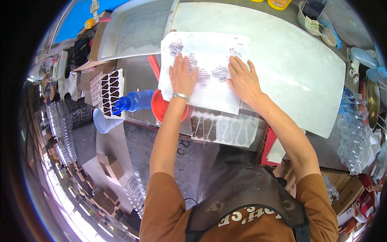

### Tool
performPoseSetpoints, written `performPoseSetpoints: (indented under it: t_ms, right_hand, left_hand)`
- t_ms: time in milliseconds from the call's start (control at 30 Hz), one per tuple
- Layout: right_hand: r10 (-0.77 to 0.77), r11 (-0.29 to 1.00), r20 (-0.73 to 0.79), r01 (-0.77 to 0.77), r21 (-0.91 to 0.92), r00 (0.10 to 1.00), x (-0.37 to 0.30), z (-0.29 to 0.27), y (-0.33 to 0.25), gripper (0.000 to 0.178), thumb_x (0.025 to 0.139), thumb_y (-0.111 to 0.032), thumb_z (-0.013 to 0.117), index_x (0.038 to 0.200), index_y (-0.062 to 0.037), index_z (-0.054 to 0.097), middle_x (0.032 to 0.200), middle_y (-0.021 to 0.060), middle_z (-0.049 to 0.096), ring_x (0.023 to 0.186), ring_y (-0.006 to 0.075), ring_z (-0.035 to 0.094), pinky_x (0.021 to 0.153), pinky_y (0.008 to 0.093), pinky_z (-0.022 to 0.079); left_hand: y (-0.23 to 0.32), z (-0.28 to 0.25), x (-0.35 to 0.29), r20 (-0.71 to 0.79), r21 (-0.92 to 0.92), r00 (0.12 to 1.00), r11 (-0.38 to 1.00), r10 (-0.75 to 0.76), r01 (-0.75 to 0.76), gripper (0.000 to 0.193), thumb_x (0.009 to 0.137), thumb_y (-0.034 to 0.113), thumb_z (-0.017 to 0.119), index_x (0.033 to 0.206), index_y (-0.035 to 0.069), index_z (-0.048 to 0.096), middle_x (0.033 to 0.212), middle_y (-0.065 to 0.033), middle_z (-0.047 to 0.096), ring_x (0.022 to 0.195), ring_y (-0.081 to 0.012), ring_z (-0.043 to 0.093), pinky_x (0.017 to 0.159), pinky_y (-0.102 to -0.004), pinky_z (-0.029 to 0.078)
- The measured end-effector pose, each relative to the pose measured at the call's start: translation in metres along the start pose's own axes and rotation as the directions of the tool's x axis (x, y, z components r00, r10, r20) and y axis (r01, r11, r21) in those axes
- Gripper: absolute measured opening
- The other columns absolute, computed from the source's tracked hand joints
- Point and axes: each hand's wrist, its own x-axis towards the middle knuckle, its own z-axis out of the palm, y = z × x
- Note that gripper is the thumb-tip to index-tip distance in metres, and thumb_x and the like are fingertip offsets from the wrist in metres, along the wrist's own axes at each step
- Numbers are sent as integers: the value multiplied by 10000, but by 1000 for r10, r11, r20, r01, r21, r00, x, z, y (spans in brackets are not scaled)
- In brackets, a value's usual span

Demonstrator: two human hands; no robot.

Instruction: The person arranges empty plastic bottles on a table, then applies printed labels to each bottle by hand. The person peels labels from sheets and wraps them around the bottles, smoothing them into place.

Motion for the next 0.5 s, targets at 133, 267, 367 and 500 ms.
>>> performPoseSetpoints:
  t_ms: [133,267,367,500]
  right_hand:
    - [-69,992,-80,77,101,994,-16,-6,-13,383,873,-154,645,1205,28,590,1457,175,469,1402,309,390,1143,566,289]
    - [-90,981,-76,102,165,993,-39,-12,-23,327,849,-136,659,1139,6,614,1428,172,495,1398,313,391,1144,567,280]
    - [-93,972,-51,102,214,994,-61,-22,-27,306,834,-118,675,1120,-19,633,1395,164,528,1373,316,424,1132,565,298]
    - [-94,931,-59,108,349,994,-102,-47,-23,291,808,-76,691,1092,-33,641,1326,157,570,1255,337,516,1086,540,358]
  left_hand:
    - [-16,6,32,-11,62,994,992,-112,112,660,939,453,570,1420,8,486,1555,-178,380,1463,-322,301,1184,-549,198]
    - [-8,5,25,-16,135,997,988,-70,71,624,933,461,588,1384,33,532,1512,-165,445,1428,-321,361,1160,-529,256]
    - [-10,-8,2,-46,140,996,987,-70,76,600,933,431,592,1367,19,543,1481,-183,474,1403,-335,393,1159,-501,269]
    - [-35,-35,-50,-82,-146,944,941,-320,306,536,938,364,585,1316,-17,571,1393,-224,540,1325,-360,469,1113,-454,344]
